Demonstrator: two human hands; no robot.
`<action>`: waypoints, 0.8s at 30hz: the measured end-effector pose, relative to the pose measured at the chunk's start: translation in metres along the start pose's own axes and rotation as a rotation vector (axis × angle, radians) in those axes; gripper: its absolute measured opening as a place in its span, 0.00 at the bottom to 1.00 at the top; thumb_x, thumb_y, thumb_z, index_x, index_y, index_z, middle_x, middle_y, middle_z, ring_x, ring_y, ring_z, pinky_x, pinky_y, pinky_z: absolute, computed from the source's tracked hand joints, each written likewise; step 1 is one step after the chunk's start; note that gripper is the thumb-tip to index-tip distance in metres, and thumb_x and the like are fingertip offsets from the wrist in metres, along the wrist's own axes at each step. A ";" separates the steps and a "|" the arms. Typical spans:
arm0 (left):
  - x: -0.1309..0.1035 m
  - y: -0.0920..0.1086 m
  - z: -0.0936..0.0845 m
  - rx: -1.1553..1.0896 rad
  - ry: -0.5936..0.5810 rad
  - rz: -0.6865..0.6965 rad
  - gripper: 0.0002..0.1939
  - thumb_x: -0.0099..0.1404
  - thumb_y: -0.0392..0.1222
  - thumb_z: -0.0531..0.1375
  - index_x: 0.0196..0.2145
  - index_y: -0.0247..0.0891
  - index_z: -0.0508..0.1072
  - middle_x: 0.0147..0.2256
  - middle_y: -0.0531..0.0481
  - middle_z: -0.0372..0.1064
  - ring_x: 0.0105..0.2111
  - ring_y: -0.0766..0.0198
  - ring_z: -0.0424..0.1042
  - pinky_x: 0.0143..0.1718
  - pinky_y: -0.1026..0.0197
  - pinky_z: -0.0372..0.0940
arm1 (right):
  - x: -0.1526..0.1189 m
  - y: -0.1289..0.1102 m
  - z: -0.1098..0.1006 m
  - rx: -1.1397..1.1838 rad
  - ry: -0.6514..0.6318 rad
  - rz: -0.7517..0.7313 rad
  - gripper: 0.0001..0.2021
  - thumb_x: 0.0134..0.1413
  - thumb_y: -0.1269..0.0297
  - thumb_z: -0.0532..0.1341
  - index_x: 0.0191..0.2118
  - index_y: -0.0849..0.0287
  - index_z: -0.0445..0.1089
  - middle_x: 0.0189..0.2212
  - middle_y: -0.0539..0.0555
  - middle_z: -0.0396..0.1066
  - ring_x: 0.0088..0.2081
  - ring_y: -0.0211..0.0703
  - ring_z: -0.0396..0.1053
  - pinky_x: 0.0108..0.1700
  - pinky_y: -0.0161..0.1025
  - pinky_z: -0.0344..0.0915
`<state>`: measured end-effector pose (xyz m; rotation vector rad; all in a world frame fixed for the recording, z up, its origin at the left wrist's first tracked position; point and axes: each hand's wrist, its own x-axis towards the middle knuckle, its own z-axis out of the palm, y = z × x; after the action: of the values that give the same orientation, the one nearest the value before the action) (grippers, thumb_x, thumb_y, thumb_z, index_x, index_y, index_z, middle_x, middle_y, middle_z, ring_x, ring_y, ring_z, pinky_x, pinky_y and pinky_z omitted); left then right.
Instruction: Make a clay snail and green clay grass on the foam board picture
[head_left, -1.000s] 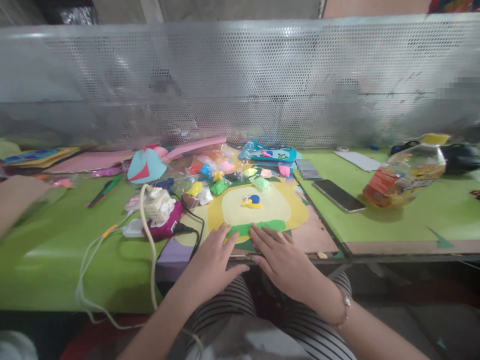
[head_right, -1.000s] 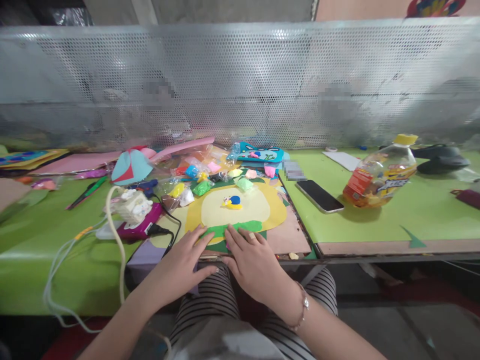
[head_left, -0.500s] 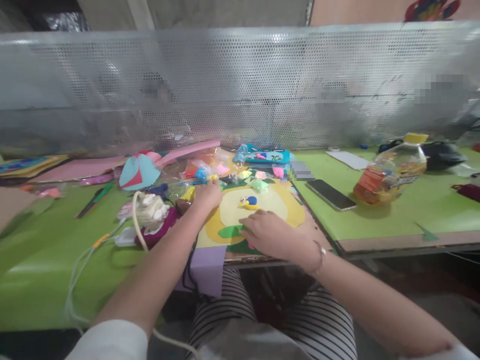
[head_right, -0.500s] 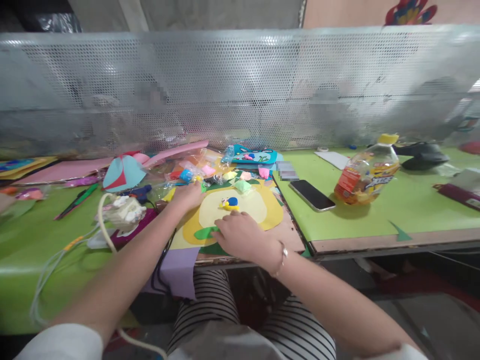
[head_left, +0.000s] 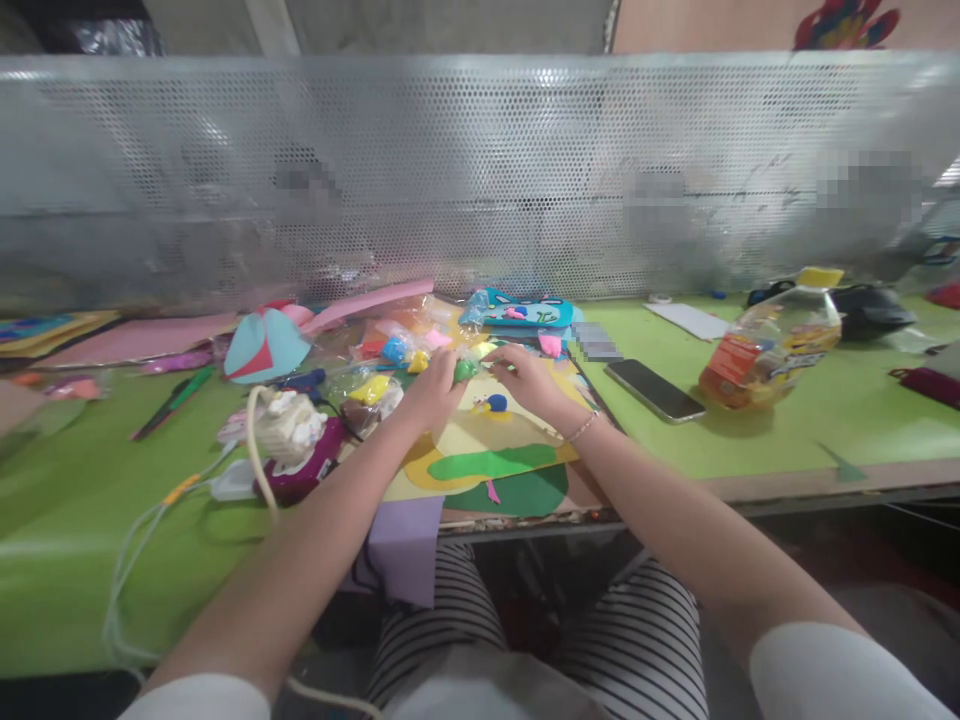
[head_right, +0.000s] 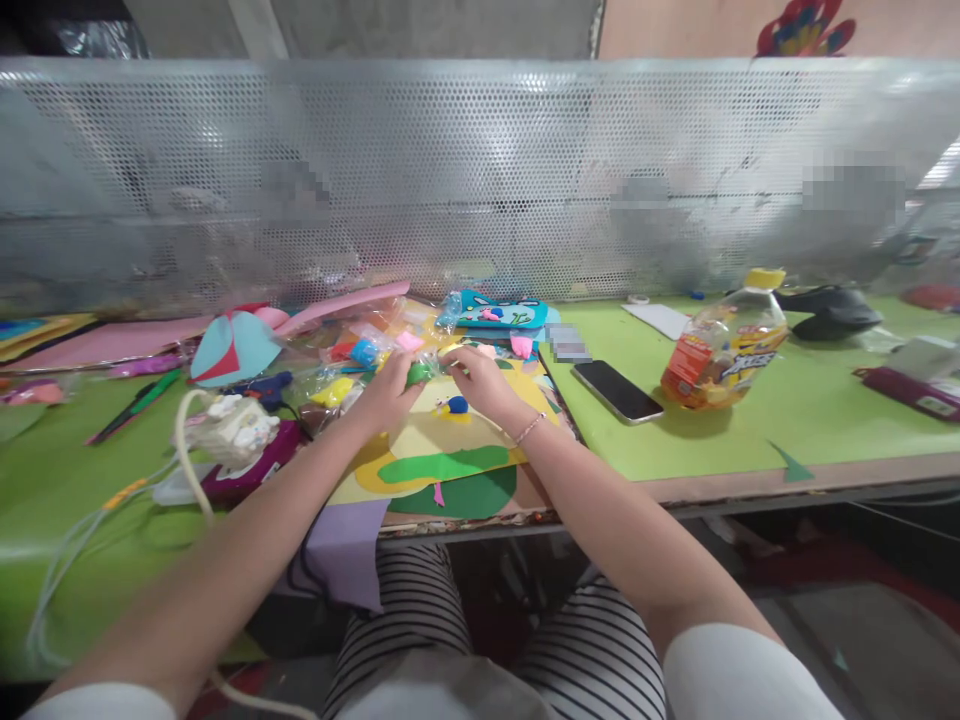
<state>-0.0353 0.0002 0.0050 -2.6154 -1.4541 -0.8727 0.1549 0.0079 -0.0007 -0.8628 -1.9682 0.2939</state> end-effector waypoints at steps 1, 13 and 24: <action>-0.001 0.001 -0.001 -0.037 -0.011 -0.011 0.14 0.65 0.41 0.49 0.47 0.36 0.58 0.46 0.41 0.61 0.49 0.56 0.63 0.50 0.54 0.60 | -0.001 0.001 0.000 0.001 0.001 0.005 0.11 0.54 0.74 0.53 0.39 0.61 0.70 0.36 0.56 0.69 0.36 0.42 0.67 0.38 0.39 0.66; -0.006 0.009 -0.007 0.012 -0.210 -0.041 0.21 0.64 0.57 0.51 0.47 0.38 0.59 0.40 0.43 0.67 0.43 0.52 0.69 0.39 0.57 0.62 | -0.003 -0.013 0.002 0.191 0.043 0.036 0.04 0.53 0.65 0.57 0.32 0.59 0.67 0.30 0.52 0.67 0.33 0.40 0.66 0.33 0.37 0.65; -0.007 0.006 -0.007 0.081 -0.251 -0.025 0.20 0.65 0.57 0.49 0.44 0.38 0.59 0.37 0.44 0.69 0.39 0.51 0.70 0.35 0.57 0.61 | -0.004 -0.003 0.003 0.148 -0.065 -0.029 0.07 0.51 0.67 0.58 0.36 0.59 0.73 0.34 0.54 0.65 0.33 0.39 0.66 0.34 0.37 0.68</action>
<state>-0.0366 -0.0105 0.0089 -2.7305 -1.5413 -0.4880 0.1527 0.0034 -0.0034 -0.7371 -1.9897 0.4505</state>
